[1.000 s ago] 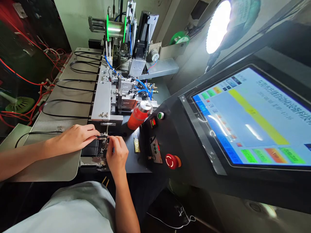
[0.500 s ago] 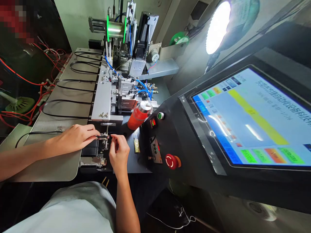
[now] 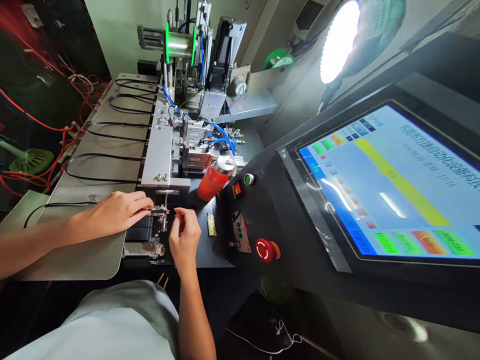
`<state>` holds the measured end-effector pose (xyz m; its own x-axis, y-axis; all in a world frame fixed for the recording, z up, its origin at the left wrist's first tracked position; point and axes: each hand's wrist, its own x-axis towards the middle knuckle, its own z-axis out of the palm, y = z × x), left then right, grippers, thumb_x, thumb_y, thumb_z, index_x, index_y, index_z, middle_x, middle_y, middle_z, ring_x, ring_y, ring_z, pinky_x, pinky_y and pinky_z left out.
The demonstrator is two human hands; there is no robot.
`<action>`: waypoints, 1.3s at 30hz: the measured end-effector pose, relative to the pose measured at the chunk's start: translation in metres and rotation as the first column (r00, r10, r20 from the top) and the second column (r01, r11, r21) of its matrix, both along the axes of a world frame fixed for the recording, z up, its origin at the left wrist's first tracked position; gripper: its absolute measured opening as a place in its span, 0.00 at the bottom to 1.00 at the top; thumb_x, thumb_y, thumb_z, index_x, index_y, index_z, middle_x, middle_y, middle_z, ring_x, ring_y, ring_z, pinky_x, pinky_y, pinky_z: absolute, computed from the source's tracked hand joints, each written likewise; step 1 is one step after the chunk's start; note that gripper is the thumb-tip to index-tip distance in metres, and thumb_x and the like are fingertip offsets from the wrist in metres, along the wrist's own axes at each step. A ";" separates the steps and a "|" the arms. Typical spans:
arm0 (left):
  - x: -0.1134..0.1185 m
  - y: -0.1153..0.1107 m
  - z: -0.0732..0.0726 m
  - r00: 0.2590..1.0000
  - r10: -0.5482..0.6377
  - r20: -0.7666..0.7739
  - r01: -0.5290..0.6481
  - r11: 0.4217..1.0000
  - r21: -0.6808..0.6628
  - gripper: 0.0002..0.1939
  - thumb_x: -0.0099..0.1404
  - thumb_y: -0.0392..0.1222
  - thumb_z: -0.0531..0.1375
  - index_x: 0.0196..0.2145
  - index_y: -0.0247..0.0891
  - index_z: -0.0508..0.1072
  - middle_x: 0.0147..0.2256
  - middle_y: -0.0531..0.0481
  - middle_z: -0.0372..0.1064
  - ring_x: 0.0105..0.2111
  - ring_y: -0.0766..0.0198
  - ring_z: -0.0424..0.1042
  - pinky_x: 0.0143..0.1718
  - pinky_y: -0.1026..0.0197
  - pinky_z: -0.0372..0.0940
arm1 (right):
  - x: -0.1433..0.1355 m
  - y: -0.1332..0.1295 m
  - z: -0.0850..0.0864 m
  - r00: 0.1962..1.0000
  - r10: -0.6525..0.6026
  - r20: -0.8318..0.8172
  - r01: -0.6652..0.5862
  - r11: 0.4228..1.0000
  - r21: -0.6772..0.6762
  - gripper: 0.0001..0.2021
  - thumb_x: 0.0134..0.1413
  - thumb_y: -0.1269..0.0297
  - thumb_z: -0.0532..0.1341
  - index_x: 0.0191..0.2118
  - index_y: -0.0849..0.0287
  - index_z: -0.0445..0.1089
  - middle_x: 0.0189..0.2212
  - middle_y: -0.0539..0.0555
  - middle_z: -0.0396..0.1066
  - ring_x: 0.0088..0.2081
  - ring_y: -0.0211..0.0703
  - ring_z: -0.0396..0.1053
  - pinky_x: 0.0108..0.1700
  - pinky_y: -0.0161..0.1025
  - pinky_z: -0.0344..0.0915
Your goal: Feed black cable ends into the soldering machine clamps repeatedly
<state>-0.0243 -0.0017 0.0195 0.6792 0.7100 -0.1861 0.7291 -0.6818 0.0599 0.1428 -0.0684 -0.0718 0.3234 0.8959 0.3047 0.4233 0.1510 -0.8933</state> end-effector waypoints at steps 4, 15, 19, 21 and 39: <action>0.000 0.001 0.002 0.999 0.015 -0.040 -0.015 1.000 -0.003 0.09 0.71 0.41 0.52 0.41 0.38 0.71 0.38 0.49 0.70 0.31 0.61 0.74 0.29 0.63 0.61 | 0.001 0.003 0.000 0.959 0.101 -0.264 -0.147 0.976 -0.160 0.09 0.60 0.61 0.55 0.34 0.60 0.68 0.27 0.50 0.68 0.28 0.36 0.65 0.31 0.34 0.62; -0.001 0.002 0.000 0.999 -0.009 -0.046 0.011 0.999 0.030 0.09 0.70 0.41 0.53 0.40 0.37 0.72 0.37 0.49 0.70 0.30 0.64 0.73 0.28 0.64 0.59 | 0.000 0.002 0.009 0.939 0.105 -0.328 -0.177 0.964 -0.197 0.11 0.57 0.59 0.57 0.33 0.61 0.70 0.27 0.51 0.70 0.28 0.37 0.66 0.30 0.34 0.62; -0.001 0.002 0.000 0.999 -0.008 -0.046 0.010 1.000 0.026 0.09 0.71 0.41 0.52 0.40 0.37 0.71 0.37 0.49 0.70 0.30 0.63 0.73 0.28 0.64 0.60 | -0.003 0.002 0.011 0.957 0.073 -0.280 -0.121 0.980 -0.159 0.10 0.58 0.60 0.56 0.33 0.60 0.71 0.27 0.52 0.72 0.29 0.38 0.68 0.32 0.34 0.64; -0.001 0.002 0.000 0.999 -0.013 -0.041 0.014 1.000 0.028 0.09 0.70 0.41 0.52 0.40 0.37 0.72 0.37 0.49 0.70 0.30 0.64 0.73 0.27 0.65 0.60 | -0.003 0.003 0.010 0.968 0.062 -0.244 -0.100 0.984 -0.146 0.10 0.59 0.60 0.56 0.33 0.60 0.71 0.27 0.52 0.72 0.28 0.38 0.68 0.31 0.34 0.64; -0.002 0.002 0.000 1.000 -0.020 -0.025 0.020 0.999 0.032 0.09 0.70 0.41 0.52 0.40 0.37 0.71 0.37 0.49 0.70 0.30 0.65 0.73 0.29 0.65 0.61 | -0.002 -0.006 0.006 0.988 0.021 0.156 -0.034 0.996 0.081 0.10 0.63 0.70 0.52 0.39 0.59 0.71 0.26 0.50 0.65 0.26 0.35 0.62 0.27 0.33 0.58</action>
<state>-0.0260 0.0003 0.0194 0.6889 0.7023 -0.1796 0.7163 -0.6975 0.0198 0.1411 -0.0741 -0.0661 0.2422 0.8731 0.4231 0.5501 0.2357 -0.8011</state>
